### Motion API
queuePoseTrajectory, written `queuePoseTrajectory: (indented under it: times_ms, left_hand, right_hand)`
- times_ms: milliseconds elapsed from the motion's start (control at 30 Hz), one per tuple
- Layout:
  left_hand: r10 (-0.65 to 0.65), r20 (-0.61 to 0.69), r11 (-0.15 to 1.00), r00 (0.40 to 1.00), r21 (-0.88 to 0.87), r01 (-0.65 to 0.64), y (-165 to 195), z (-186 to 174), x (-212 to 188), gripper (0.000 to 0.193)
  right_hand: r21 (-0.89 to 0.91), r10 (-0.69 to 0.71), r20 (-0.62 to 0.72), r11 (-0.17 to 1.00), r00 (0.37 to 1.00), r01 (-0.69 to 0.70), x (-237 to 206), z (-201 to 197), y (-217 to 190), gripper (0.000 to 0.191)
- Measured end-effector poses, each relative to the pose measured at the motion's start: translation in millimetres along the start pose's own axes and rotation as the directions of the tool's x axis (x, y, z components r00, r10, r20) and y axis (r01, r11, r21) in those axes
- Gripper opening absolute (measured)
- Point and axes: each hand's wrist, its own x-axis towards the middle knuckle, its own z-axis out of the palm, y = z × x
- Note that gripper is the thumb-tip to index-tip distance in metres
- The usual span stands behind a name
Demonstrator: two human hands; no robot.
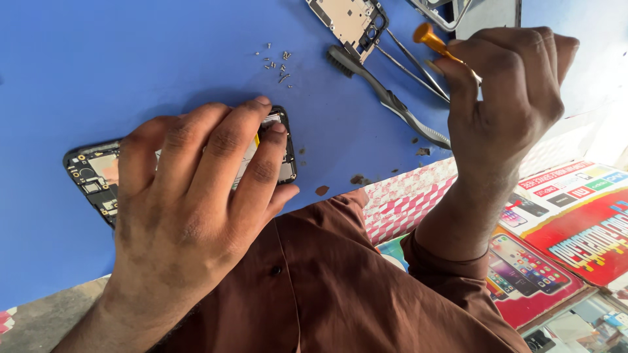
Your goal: The person uses a screwdriver and tweezers to remove screws and a small metal bracket from the internal frame of a disassembled smartphone. The device remains open on the workbench throughout the clip.
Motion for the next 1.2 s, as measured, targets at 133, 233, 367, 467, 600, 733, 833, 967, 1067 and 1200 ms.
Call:
queuePoseTrajectory:
  times_ms: [133, 233, 367, 467, 600, 733, 833, 967, 1067, 1200]
  left_hand:
    - [-0.01, 0.002, 1.0, 1.0, -0.011, 0.01, 1.0, 1.5, 0.2, 0.06]
    - [-0.016, 0.001, 0.999, 1.0, -0.043, 0.016, 1.9, 2.2, -0.5, 0.06]
    - [-0.023, 0.004, 0.997, 1.0, -0.076, 0.024, 2.6, 1.8, -0.4, 0.061]
    - [-0.044, 0.002, 0.992, 0.999, -0.119, 0.044, 3.7, 1.5, 2.1, 0.064]
    - [-0.041, -0.032, 0.989, 0.999, -0.141, 0.036, 4.7, 2.1, 4.6, 0.065]
    - [-0.033, -0.039, 0.99, 0.999, -0.142, 0.027, 4.4, 0.7, 2.9, 0.064]
    - [-0.015, -0.044, 0.993, 0.999, -0.121, 0.009, 4.3, -1.4, -0.2, 0.061]
    - [-0.019, -0.031, 0.991, 0.999, -0.135, 0.015, 4.8, -3.7, -3.8, 0.07]
    - [-0.025, -0.021, 0.992, 0.999, -0.125, 0.023, 4.5, -3.7, -5.7, 0.072]
    - [0.005, -0.04, 0.996, 0.999, -0.09, -0.009, 3.3, -2.5, -7.5, 0.068]
  right_hand:
    - [-0.034, -0.017, -0.009, 0.999, 1.0, 0.016, 1.7, 2.6, 1.0, 0.015]
    - [-0.015, 0.004, -0.027, 1.0, 1.0, -0.004, -0.1, 1.7, -2.6, 0.017]
    - [-0.017, 0.04, -0.03, 0.999, 0.999, -0.04, -6.8, -5.0, -12.9, 0.023]
    - [-0.034, 0.097, 0.019, 0.995, 0.995, -0.096, -12.6, -11.1, -21.1, 0.029]
    - [-0.054, 0.152, 0.079, 0.987, 0.985, -0.148, -18.1, -16.1, -27.9, 0.032]
    - [-0.086, 0.172, 0.121, 0.983, 0.978, -0.162, -21.3, -19.0, -29.5, 0.032]
    - [-0.077, 0.155, 0.144, 0.986, 0.977, -0.146, -23.4, -20.7, -28.6, 0.026]
    - [-0.049, 0.159, 0.171, 0.987, 0.972, -0.153, -26.1, -21.0, -27.1, 0.024]
    - [-0.041, 0.126, 0.194, 0.992, 0.973, -0.12, -27.5, -21.3, -26.0, 0.022]
    - [-0.014, 0.063, 0.176, 0.998, 0.982, -0.062, -26.9, -23.2, -24.9, 0.025]
